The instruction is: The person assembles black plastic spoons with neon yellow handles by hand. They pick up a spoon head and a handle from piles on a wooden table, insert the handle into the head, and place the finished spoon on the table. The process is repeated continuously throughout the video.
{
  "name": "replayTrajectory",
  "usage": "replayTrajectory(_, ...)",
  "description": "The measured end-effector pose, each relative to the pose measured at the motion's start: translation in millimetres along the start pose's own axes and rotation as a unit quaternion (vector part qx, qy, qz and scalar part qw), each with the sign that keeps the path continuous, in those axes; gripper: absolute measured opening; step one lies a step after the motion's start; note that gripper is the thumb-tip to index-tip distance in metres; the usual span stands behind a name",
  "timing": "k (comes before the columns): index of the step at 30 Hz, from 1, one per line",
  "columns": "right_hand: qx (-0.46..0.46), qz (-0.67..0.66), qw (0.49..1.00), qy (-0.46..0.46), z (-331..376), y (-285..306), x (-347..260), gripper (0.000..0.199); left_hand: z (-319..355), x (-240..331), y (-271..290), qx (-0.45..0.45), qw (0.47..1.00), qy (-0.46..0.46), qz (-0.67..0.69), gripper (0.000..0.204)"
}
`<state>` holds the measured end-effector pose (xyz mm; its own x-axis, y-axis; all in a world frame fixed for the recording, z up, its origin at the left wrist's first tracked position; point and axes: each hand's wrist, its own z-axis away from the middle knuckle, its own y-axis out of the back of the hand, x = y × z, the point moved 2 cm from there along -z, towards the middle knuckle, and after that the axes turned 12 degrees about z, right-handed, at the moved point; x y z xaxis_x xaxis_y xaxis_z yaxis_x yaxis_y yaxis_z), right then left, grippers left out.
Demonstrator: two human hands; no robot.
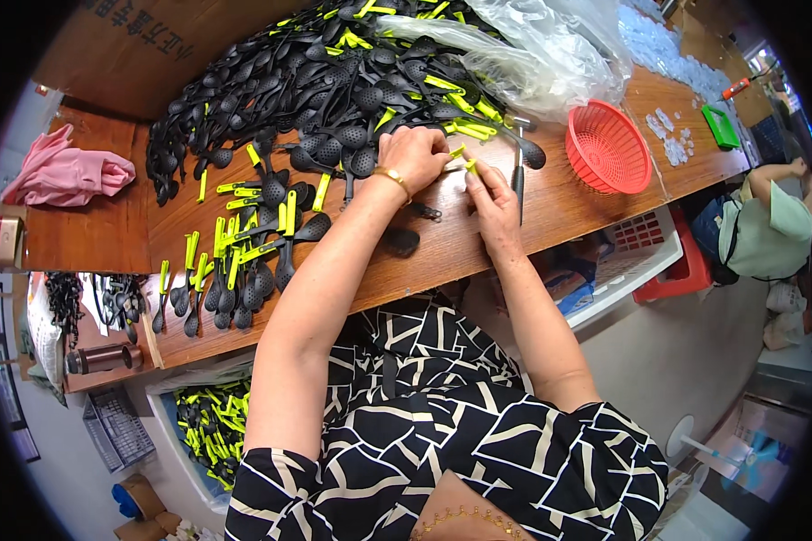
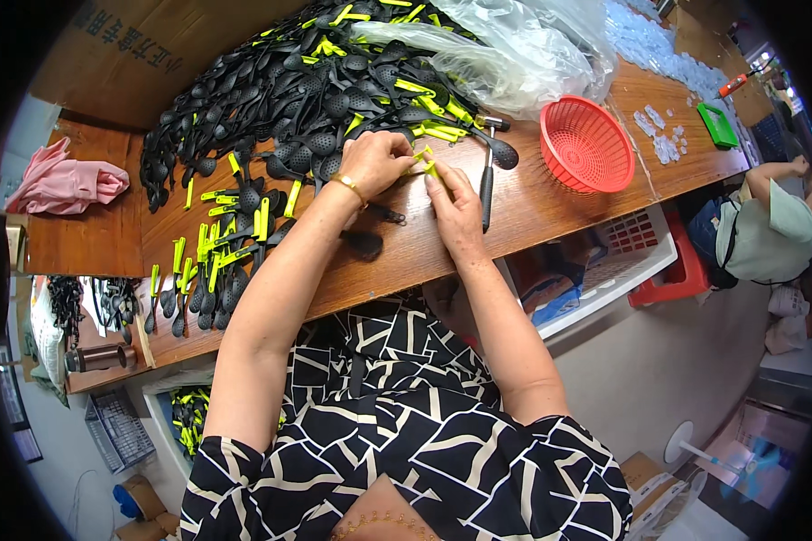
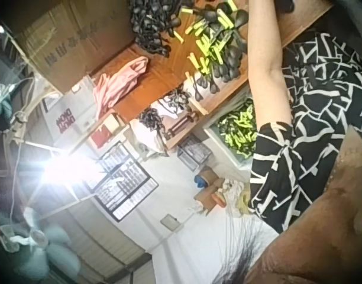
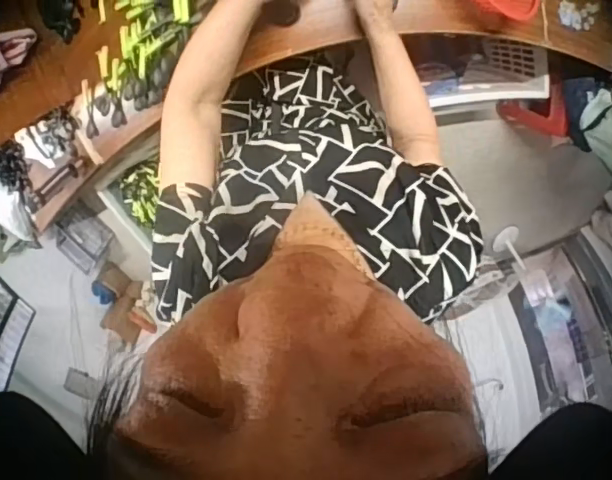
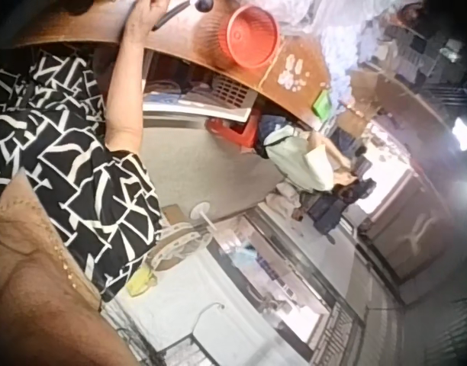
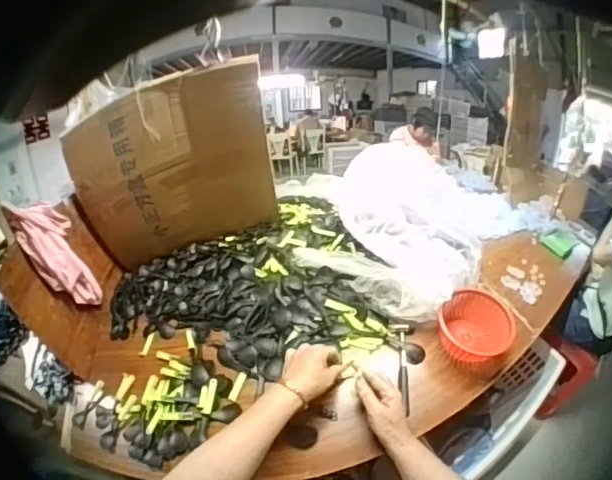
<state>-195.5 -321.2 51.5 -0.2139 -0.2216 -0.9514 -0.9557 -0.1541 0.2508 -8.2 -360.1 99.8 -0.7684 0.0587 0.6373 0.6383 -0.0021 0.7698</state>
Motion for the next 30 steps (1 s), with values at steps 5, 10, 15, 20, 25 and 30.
replayTrajectory(5,-0.009,-0.206,0.974,-0.098,3.1,2.6,-5.0,0.038,18.4,2.2,10.0,0.104,0.958,-0.089,0.251,0.014)
replayTrajectory(10,-0.053,-0.099,0.993,-0.047,5.0,-3.3,-1.5,0.034,26.2,-19.9,10.6,0.106,0.844,-0.056,0.523,0.016)
replayTrajectory(15,-0.058,0.072,0.996,0.015,4.7,-10.5,-9.9,0.025,33.2,-41.0,26.8,0.222,0.950,0.049,0.215,0.030)
replayTrajectory(20,-0.074,0.312,0.932,0.171,19.4,-21.8,-33.1,0.034,71.8,-36.6,33.3,0.189,0.976,-0.069,0.087,0.017)
replayTrajectory(25,-0.066,0.391,0.898,0.190,15.6,-30.5,-30.0,0.033,104.4,-26.6,21.8,0.134,0.976,-0.163,-0.049,0.021)
replayTrajectory(30,-0.070,0.327,0.927,0.171,18.4,-21.6,-27.7,0.025,92.2,-33.3,15.8,0.093,0.973,-0.194,-0.081,0.029)
